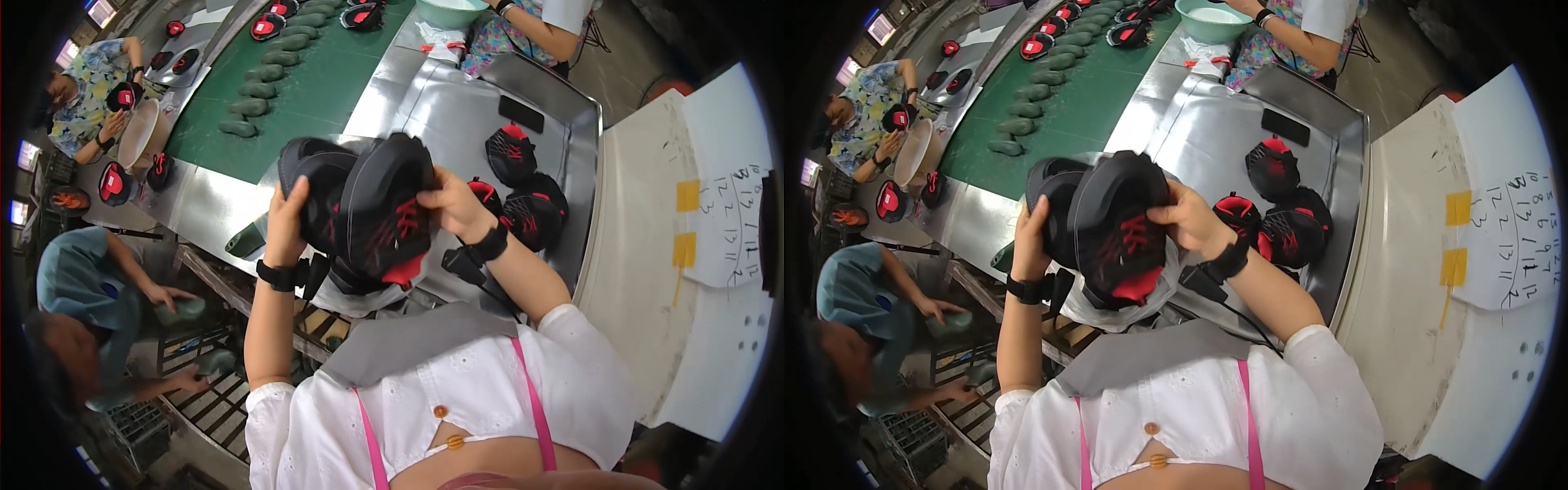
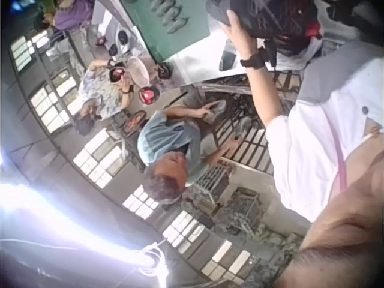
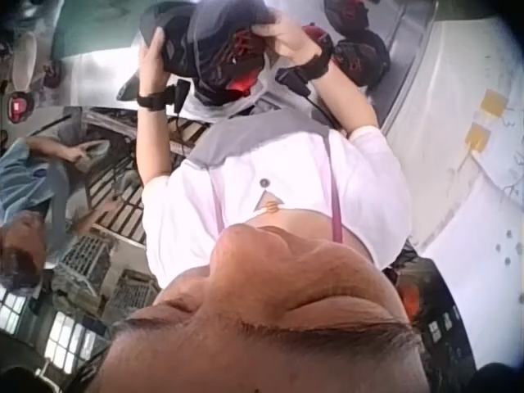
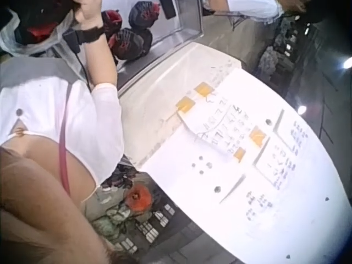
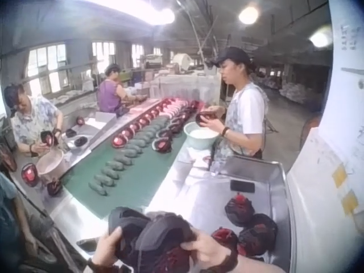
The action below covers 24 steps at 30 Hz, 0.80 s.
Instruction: Packing finished shoes into plastic bags and recording counts on a notepad.
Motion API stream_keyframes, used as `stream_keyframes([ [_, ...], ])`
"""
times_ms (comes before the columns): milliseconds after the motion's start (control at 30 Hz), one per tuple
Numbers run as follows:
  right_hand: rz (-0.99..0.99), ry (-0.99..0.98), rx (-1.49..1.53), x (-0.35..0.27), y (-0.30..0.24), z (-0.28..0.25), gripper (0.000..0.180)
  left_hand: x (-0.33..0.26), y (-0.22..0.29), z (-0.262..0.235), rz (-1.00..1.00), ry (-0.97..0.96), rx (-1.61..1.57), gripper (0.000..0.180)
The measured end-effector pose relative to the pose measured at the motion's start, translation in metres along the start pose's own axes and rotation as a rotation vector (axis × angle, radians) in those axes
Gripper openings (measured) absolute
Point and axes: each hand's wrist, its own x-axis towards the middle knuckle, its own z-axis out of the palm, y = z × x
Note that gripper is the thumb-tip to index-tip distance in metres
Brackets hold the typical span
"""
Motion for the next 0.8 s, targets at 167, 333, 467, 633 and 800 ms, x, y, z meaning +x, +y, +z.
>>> stream_keyframes([
  [167,-0.062,0.025,0.095,0.028,-0.016,-0.024,0.039,0.013,-0.023,-0.054,0.098,0.25,-0.221,0.04],
  [333,-0.105,0.468,0.037,0.059,0.002,-0.161,0.028,0.014,-0.002,-0.091,0.163,0.273,-0.502,0.039],
  [467,0.066,0.811,-0.417,0.03,0.042,-0.3,0.023,0.024,-0.007,-0.113,0.184,0.372,-0.472,0.035],
  [633,-0.217,1.271,-0.578,-0.006,0.069,-0.338,0.037,0.065,-0.022,-0.166,0.21,0.55,-0.545,0.025],
  [800,-0.264,1.035,-0.676,-0.003,0.038,-0.248,0.051,0.148,0.037,-0.231,0.51,0.738,-0.342,0.029],
])
